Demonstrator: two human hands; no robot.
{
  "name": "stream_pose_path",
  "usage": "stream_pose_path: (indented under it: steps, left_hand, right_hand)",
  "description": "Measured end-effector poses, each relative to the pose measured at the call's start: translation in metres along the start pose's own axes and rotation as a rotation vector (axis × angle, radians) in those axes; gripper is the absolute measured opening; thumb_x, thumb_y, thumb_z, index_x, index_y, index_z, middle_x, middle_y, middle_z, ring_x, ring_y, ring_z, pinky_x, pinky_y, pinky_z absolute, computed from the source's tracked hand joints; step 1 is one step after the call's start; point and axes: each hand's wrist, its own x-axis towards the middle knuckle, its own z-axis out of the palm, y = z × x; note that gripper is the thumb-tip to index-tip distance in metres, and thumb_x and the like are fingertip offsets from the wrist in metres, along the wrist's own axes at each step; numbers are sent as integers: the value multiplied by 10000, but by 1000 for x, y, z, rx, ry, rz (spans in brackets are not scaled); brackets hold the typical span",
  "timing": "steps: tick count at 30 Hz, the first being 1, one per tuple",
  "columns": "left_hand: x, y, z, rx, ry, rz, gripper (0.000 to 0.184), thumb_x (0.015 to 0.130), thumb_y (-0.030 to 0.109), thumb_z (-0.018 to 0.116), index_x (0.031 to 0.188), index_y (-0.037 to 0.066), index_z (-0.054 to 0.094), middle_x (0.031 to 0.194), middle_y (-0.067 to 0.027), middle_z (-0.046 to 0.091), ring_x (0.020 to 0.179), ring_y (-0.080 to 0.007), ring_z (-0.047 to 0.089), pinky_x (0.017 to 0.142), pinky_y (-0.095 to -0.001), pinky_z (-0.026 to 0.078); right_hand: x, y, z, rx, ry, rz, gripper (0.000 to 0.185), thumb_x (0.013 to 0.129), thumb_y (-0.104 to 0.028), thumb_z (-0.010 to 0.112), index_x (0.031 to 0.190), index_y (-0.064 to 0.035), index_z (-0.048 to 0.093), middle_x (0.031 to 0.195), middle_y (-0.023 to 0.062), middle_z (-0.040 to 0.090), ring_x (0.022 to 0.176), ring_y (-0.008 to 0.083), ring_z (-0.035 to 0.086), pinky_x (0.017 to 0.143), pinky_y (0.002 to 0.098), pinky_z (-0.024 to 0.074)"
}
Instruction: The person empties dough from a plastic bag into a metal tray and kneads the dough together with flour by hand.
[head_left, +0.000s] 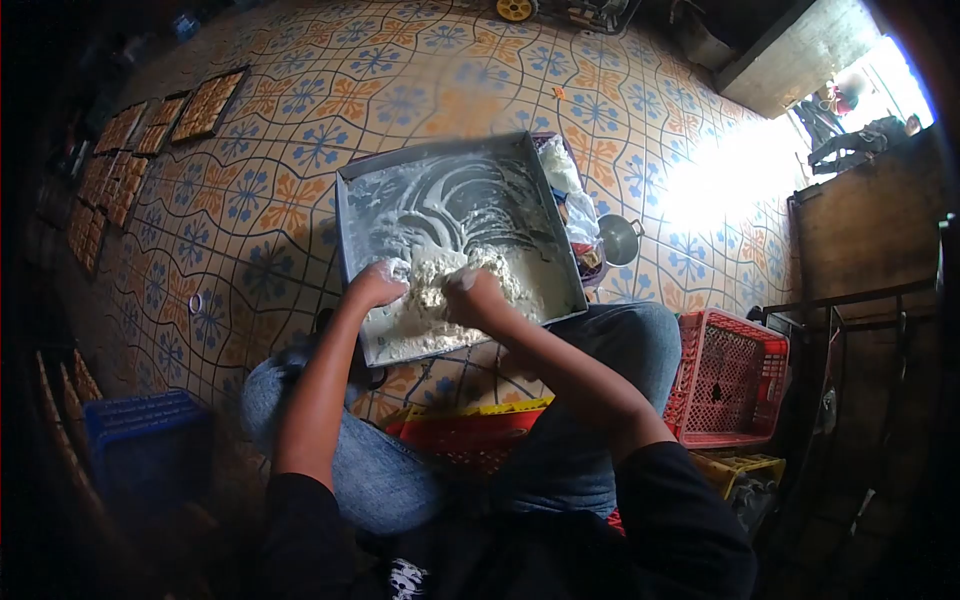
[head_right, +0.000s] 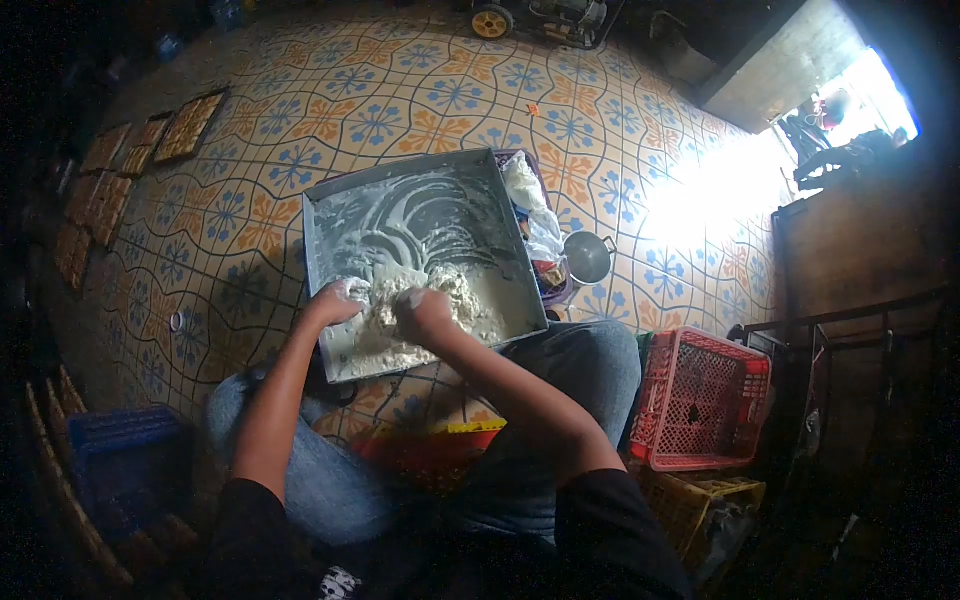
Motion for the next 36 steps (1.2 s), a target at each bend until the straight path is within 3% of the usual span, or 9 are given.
stream_pose_path:
  steps: [3,9,10,11,16,27,30,34,36]
  left_hand:
    - [-7,12,-6,-85,-25,-6,408,687,258,609,1036,46,601,987,-182,630,908,-342,597,796,-372,468]
    - [8,-17,11,46,42,-74,439,692,266,604,1076,54,584,997,-187,626,926,-338,592,809,-367,462]
    - [3,-7,6,28,24,-64,439,692,267,599,1077,55,585,1005,-187,624,934,-339,590,811,-370,461]
    - [-3,3,1,9,6,-54,439,692,267,595,1078,57,586,1013,-187,621,942,-340,587,814,-372,460]
    - [-23,46,-16,62,-35,-16,414,693,245,565,1063,60,597,1023,-188,615,951,-350,580,821,-385,457]
    - [-22,45,-25,142,-19,-14,317,707,213,531,962,45,617,975,-190,617,911,-363,578,793,-407,459]
    - [-23,53,-30,186,-40,0,406,680,174,584,1068,56,594,1011,-147,634,930,-260,605,815,-350,457]
    - [-17,32,-19,65,-28,3,363,685,190,580,1021,57,608,987,-157,632,913,-296,599,803,-359,462]
    - [-15,17,-12,-3,29,20,307,690,189,541,954,57,627,948,-188,625,884,-364,587,774,-384,468]
  right_hand:
    - [3,34,-20,103,146,165,469,683,-517,633,807,-65,650,734,127,637,683,282,644,563,394,512]
    - [16,77,77,232,329,155,622,703,-633,578,941,-61,635,881,179,641,828,317,620,718,433,491]
    - [23,69,84,390,152,125,698,659,-658,604,1017,-59,610,938,186,633,878,312,608,790,437,466]
    - [15,54,98,10,540,102,720,614,-657,642,1027,-69,593,898,181,632,840,325,608,753,425,481]
    - [10,12,92,266,167,88,251,661,-193,586,861,-42,604,790,172,627,737,343,620,617,403,504]
    - [23,38,24,229,97,100,116,652,-126,582,719,-57,648,738,148,634,701,315,631,587,396,503]
    - [17,29,-11,236,108,-51,129,646,-101,584,739,-23,627,757,159,621,733,323,616,627,392,495]
    - [9,23,-19,328,391,-488,115,662,-126,562,690,-34,625,699,152,609,679,312,608,608,385,483]
    - [1,20,-37,289,249,-484,121,656,-126,563,698,-31,625,713,155,610,692,315,607,633,381,485]
